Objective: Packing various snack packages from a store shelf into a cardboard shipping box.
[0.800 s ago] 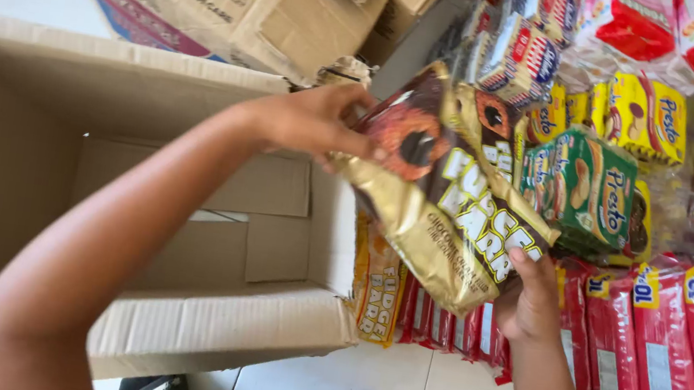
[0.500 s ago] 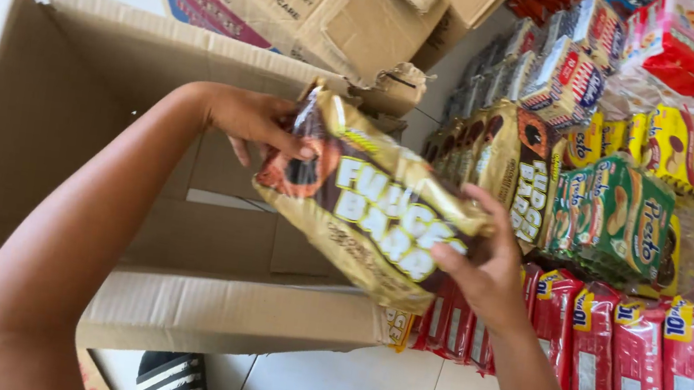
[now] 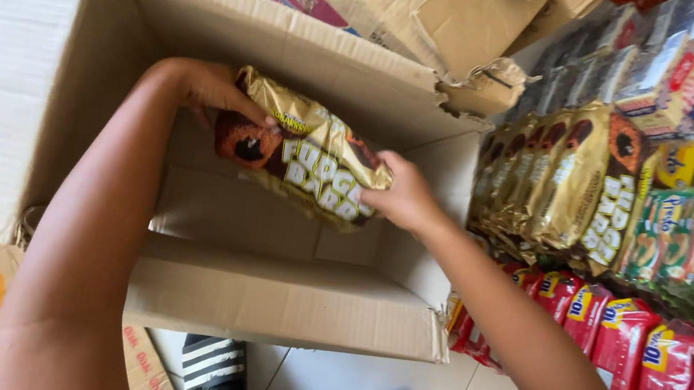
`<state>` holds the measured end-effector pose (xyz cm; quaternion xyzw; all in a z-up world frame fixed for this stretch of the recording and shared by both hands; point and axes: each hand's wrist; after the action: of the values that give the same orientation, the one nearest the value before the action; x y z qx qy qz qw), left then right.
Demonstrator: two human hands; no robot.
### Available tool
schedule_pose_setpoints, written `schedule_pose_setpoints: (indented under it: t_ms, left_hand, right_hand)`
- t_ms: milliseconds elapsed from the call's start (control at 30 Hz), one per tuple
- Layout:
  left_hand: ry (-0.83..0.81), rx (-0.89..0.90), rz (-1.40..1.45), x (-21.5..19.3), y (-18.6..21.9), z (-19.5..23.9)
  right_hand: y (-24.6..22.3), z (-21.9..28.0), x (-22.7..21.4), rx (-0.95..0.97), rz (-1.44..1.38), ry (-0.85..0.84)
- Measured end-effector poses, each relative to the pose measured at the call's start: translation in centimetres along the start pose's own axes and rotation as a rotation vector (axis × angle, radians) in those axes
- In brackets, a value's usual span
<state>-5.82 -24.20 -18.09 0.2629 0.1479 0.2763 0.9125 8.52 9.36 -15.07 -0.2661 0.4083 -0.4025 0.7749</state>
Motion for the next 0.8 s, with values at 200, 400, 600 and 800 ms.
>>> schedule_pose_setpoints:
  t_ms: [200, 400, 600, 800]
  left_hand:
    - [0.275, 0.012, 0.015, -1.7, -2.5, -0.7]
    - [0.512, 0.089, -0.392, -4.0, -8.0, -4.8]
    - [0.513, -0.18, -0.494, -2.8, -6.2, -1.7]
    - [0.398, -0.219, -0.304, -2.4, -7.4, -3.4]
  right_hand:
    - [-1.7, -6.1, 1.6, -0.357, 0.601, 0.154]
    - [-5.6, -7.8, 4.2, -0.363, 0.789, 0.197]
    - [-1.1, -13.0, 6.1, -0.333, 0.474, 0.095]
    - [9.2, -19.7, 6.8, -0.105, 0.007, -0.234]
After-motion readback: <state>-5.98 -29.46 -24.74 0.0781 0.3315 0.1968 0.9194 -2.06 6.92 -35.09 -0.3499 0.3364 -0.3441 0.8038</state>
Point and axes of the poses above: each hand's wrist, its own z-axis away from the middle knuckle, its own x-axis out of the palm, y = z × x, and after that the axes turned 2 degrees about y, right-handed
